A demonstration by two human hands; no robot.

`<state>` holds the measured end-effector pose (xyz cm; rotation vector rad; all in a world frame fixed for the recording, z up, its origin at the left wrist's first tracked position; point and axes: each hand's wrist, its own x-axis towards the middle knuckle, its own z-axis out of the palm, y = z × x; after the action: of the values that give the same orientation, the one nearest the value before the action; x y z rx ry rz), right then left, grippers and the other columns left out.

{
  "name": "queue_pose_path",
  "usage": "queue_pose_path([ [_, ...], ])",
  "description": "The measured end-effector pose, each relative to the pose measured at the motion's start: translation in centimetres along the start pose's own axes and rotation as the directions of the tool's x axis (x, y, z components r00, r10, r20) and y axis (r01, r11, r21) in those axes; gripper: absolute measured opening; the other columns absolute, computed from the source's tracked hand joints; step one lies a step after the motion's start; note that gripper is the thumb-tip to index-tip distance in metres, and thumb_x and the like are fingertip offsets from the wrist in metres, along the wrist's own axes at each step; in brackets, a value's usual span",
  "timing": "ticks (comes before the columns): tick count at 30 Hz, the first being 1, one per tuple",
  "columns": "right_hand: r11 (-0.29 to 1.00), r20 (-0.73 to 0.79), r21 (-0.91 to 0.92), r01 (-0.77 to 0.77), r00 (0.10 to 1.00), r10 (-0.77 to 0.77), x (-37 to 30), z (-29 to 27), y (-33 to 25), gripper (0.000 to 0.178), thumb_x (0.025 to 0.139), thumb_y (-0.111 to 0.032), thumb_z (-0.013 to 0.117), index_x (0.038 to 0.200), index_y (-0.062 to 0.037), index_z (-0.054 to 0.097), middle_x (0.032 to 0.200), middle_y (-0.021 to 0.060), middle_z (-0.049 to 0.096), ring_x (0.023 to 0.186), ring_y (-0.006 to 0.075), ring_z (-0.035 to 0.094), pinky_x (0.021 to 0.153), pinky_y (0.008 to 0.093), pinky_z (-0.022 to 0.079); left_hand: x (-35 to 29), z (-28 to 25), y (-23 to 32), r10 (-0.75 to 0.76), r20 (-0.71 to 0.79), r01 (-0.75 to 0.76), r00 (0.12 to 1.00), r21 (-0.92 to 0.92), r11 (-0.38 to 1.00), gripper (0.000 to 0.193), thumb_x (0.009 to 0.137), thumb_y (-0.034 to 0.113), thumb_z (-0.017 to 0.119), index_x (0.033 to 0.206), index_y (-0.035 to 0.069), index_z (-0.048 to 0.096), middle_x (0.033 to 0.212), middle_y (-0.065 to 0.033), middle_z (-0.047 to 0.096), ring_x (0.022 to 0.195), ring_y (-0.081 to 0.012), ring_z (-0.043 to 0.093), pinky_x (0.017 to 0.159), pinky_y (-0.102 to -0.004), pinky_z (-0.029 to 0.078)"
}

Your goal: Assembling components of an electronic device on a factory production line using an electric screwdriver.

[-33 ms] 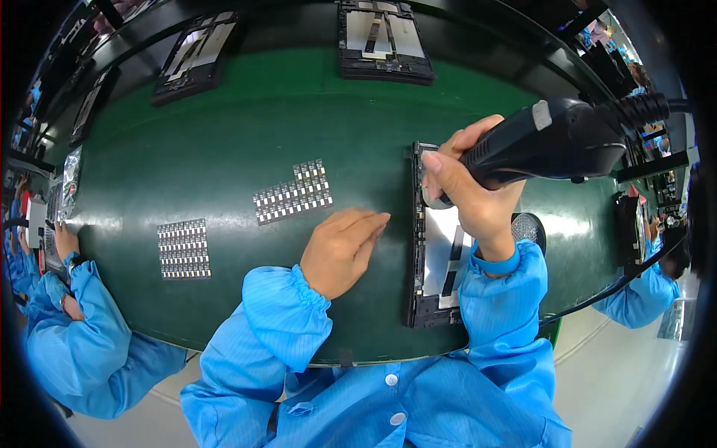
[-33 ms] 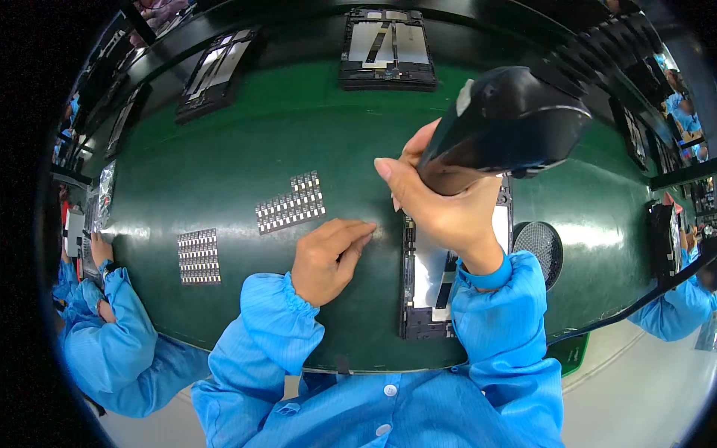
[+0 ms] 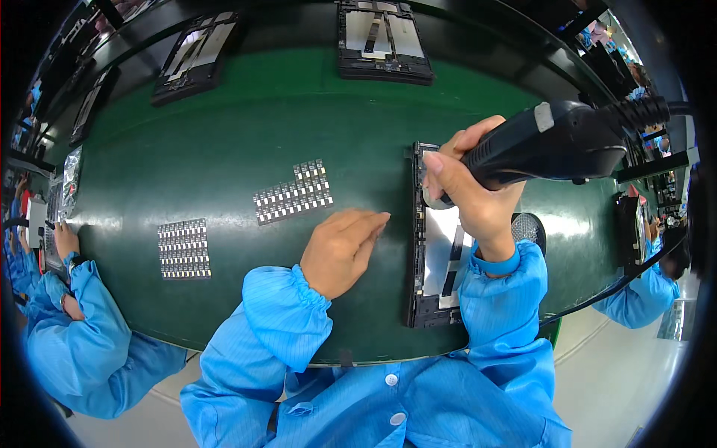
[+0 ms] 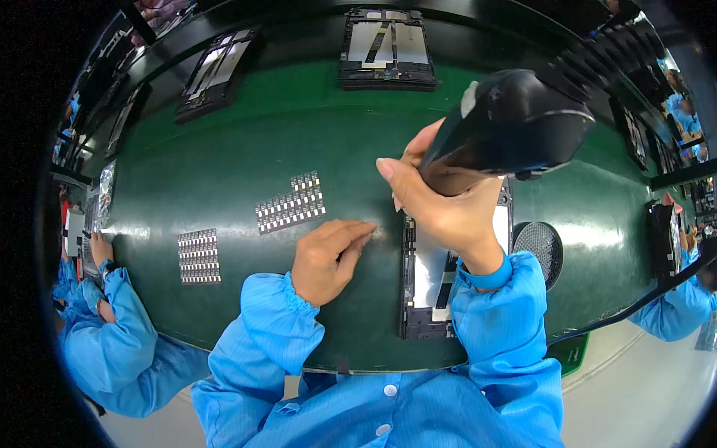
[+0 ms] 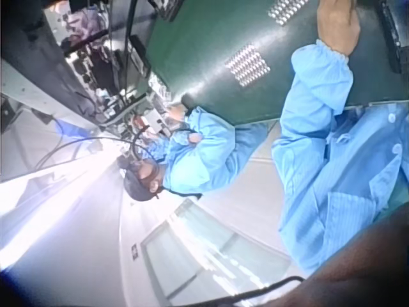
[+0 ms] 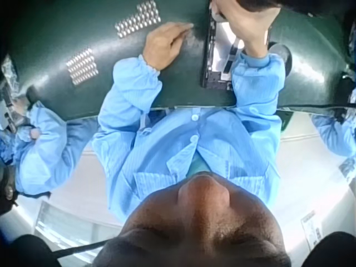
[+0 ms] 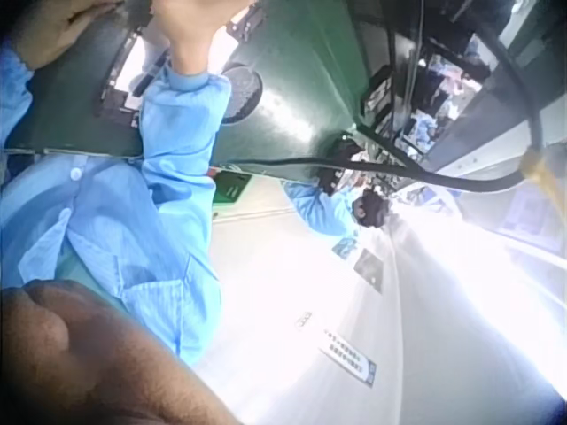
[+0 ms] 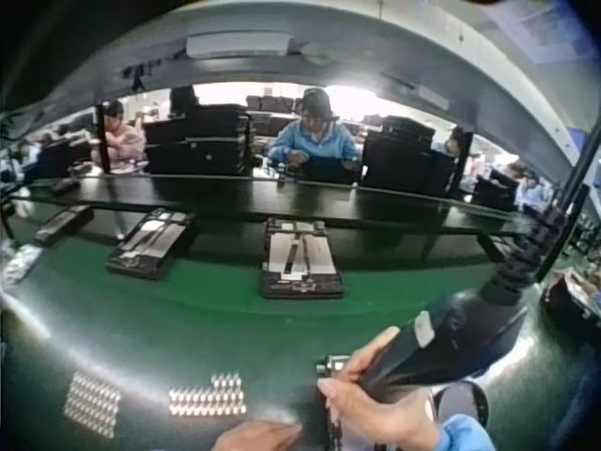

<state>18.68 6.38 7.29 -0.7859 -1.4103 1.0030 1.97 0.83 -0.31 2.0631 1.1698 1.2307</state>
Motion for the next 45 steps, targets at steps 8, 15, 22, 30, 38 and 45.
queue_pose_path([
  [8,0.996,-0.106,0.082,0.04,0.994,-0.031,0.8,-0.5,-0.2,0.028,0.073,0.008,0.07,0.094,0.0014,0.052,0.064,0.006,0.059,0.051,0.0103,0.057,0.046,0.0215,0.044,-0.2,-0.2,-1.2,-0.135,0.061,0.14,0.989,-0.087,0.986,0.028,0.075,-0.01,0.057,0.101,0.0,0.062,0.094,-0.0156,0.065,0.08,-0.0301,0.064,0.072,-0.0346,0.053],
  [15,0.988,-0.157,0.149,0.037,0.987,-0.013,-3.6,-5.3,-3.3,0.037,0.074,0.006,0.067,0.097,-0.0056,0.042,0.061,0.0052,0.055,0.051,0.0122,0.054,0.048,0.0247,0.046,-1.7,-0.1,3.8,0.17,0.319,-0.196,0.932,0.051,0.979,0.039,0.067,0.001,0.068,0.104,-0.002,0.06,0.104,-0.0167,0.063,0.091,-0.0333,0.063,0.077,-0.0424,0.051],
  [22,0.945,-0.054,0.323,-0.046,0.996,0.067,-7.2,-7.6,-4.6,0.039,0.071,0.009,0.068,0.094,-0.0026,0.038,0.057,0.0077,0.054,0.05,0.0138,0.055,0.05,0.0261,0.046,-3.3,2.2,5.3,0.393,0.466,-0.492,0.793,0.107,0.864,0.042,0.073,0.027,0.073,0.105,0.001,0.062,0.112,-0.0115,0.062,0.113,-0.0256,0.055,0.095,-0.0424,0.04],
  [30,0.936,0.176,0.211,-0.282,0.953,0.247,-6.7,-7.1,-4.0,0.023,0.071,-0.01,0.078,0.078,-0.0048,0.057,0.065,-0.0009,0.057,0.056,0.0082,0.049,0.053,0.0242,0.042,10.1,5.1,-1.8,0.486,0.464,-0.608,0.74,0.154,0.779,0.046,0.069,0.017,0.075,0.108,-0.002,0.059,0.113,-0.0183,0.06,0.107,-0.0325,0.058,0.082,-0.0384,0.049],
  [38,0.954,0.135,0.235,-0.187,0.978,0.158,-6.8,-9.2,-1.6,0.025,0.071,-0.007,0.077,0.083,-0.0024,0.055,0.057,-0.0016,0.053,0.055,0.0052,0.05,0.055,0.0238,0.044,22.2,10.5,-8.6,0.411,0.167,-0.44,0.896,0.455,0.774,0.039,0.074,0.023,0.073,0.107,0.008,0.06,0.093,-0.0135,0.066,0.088,-0.0304,0.064,0.08,-0.0372,0.05],
  [45,0.993,0.012,0.106,-0.045,0.999,0.044,-7.0,-11.3,-2.0,0.024,0.069,-0.01,0.071,0.083,-0.0017,0.054,0.062,0.0113,0.056,0.054,0.0207,0.057,0.051,0.0333,0.042,23.8,3.2,-8.1,0.104,0.476,-0.416,0.873,0.617,0.668,0.047,0.068,0.016,0.069,0.111,-0.001,0.059,0.116,-0.02,0.059,0.105,-0.0364,0.057,0.092,-0.0401,0.045],
])
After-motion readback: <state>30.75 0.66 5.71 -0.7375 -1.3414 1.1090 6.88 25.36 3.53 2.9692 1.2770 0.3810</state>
